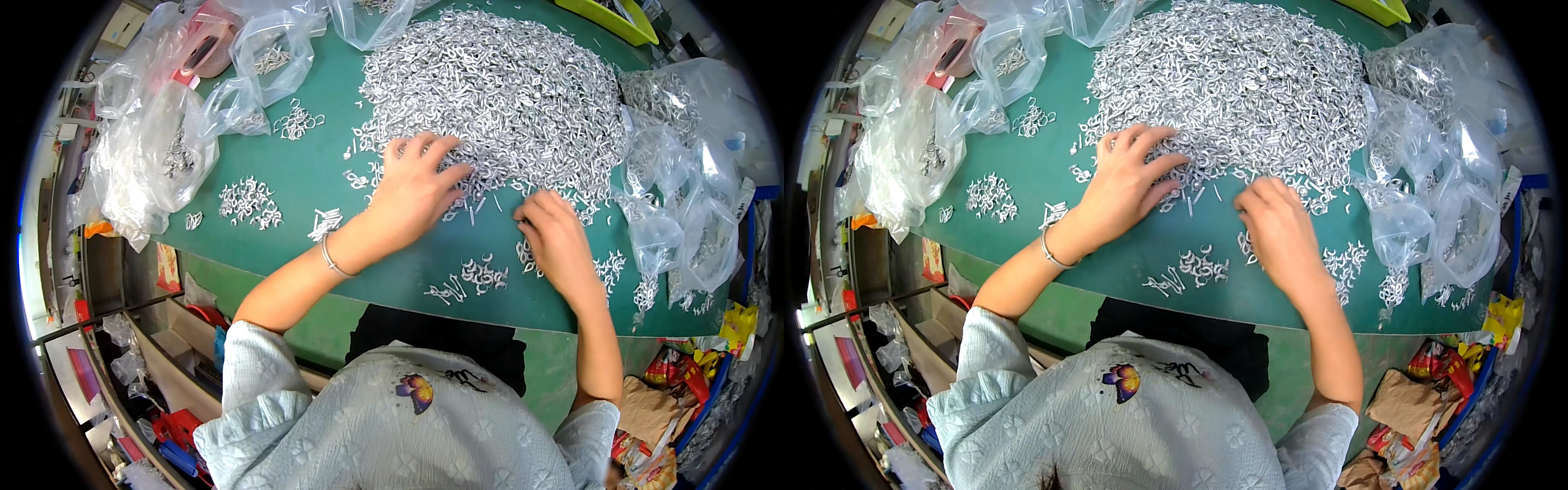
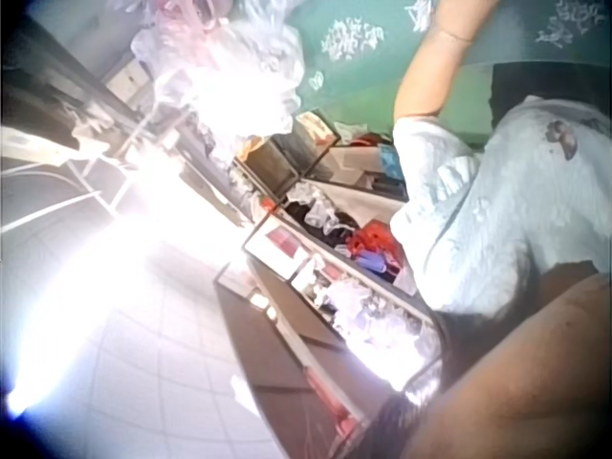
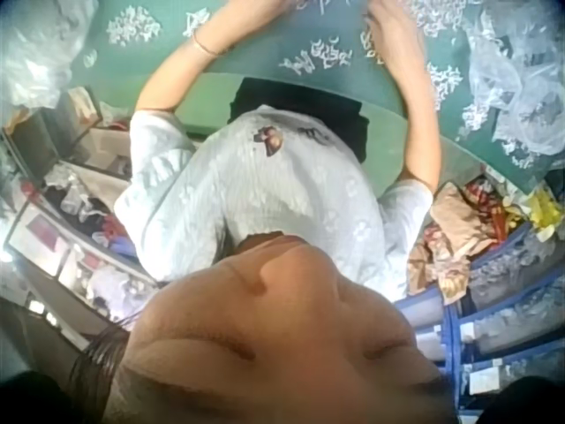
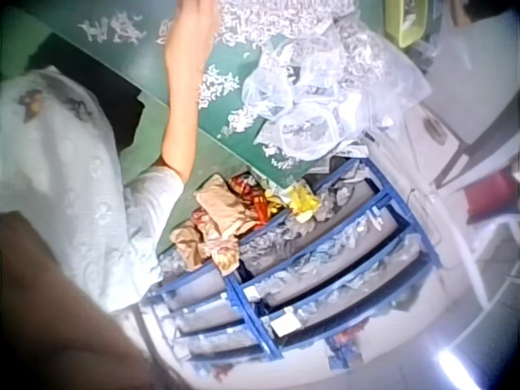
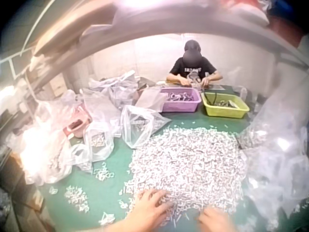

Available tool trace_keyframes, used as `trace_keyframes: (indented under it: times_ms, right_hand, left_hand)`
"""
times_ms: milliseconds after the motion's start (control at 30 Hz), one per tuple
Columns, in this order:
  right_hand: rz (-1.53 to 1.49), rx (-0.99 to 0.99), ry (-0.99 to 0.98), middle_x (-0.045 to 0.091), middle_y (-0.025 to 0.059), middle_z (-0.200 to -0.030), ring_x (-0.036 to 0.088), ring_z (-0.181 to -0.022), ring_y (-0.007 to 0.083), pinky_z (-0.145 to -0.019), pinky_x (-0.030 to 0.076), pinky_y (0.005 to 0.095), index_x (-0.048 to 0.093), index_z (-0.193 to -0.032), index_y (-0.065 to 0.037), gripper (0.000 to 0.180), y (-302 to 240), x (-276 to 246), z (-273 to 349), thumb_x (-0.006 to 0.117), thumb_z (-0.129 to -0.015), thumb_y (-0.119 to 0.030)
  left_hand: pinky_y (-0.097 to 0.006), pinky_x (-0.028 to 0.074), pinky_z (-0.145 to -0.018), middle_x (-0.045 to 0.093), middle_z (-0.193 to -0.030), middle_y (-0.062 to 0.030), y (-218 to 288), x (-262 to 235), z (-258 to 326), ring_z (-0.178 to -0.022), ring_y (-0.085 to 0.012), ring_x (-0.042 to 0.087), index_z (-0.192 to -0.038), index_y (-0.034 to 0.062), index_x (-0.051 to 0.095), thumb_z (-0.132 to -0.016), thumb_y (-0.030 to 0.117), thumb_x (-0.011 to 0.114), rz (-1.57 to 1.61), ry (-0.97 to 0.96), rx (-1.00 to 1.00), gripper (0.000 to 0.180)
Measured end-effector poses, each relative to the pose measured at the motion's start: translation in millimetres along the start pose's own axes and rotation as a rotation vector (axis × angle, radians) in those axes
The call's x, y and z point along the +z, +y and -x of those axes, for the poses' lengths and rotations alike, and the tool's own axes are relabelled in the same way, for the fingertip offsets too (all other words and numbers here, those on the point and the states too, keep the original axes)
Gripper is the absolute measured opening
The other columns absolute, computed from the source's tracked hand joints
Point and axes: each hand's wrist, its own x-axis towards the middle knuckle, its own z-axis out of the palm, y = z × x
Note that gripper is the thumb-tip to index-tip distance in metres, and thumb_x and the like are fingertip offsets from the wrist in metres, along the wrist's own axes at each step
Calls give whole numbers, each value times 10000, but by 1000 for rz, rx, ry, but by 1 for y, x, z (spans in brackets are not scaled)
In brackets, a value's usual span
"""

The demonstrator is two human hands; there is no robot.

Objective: The person sorts a large pile of small silver-colored metal parts by hand, picking up individual pieces from a central heap and moving them into smaller plastic bags and bins on a green workbench.

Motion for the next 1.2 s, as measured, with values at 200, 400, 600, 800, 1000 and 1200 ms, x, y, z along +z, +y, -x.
trace_keyframes:
  times_ms: [200,400,600,800,1000,1200]
  right_hand:
    - [-246,190,64,596,128,-928,563,-912,309,-799,455,387,623,-952,4,201,14,-17,12,638,-763,70]
    - [-25,40,34,576,116,-960,545,-920,313,-823,446,406,616,-944,7,179,2,-8,26,650,-770,33]
    - [74,335,194,581,155,-1116,534,-1052,336,-920,424,410,609,-1063,25,265,15,-34,50,642,-800,12]
    - [220,330,200,478,195,-1301,479,-1146,372,-982,410,425,538,-1202,55,399,15,-13,51,650,-829,-30]
    - [91,264,257,474,189,-1317,461,-1178,390,-989,386,459,534,-1247,16,493,27,-17,36,703,-795,-82]
    - [127,256,114,307,258,-1450,291,-1337,463,-1063,264,569,418,-1356,13,671,14,5,18,731,-800,-196]
  left_hand:
    - [-447,336,-921,527,-1219,-79,3,5,3,-1156,-284,475,-1063,113,646,-773,89,694,52,57,-11,295]
    - [-452,336,-904,523,-1217,-75,-3,15,6,-1124,-291,477,-1061,141,655,-784,90,678,-28,12,79,283]
    - [-475,334,-904,514,-1205,-119,1,15,3,-1138,-309,461,-1033,83,654,-754,35,635,4,16,-1,283]
    - [-423,342,-895,526,-1172,-90,9,8,-2,-1122,-280,489,-1034,105,647,-803,43,657,-17,18,-23,239]
    - [-460,339,-936,497,-1300,-97,28,17,-18,-1196,-292,461,-1174,104,589,-818,72,637,103,-157,117,361]
    - [-573,275,-1049,414,-1433,-112,40,48,-49,-1329,-322,359,-1299,112,517,-832,126,612,-90,-169,226,477]
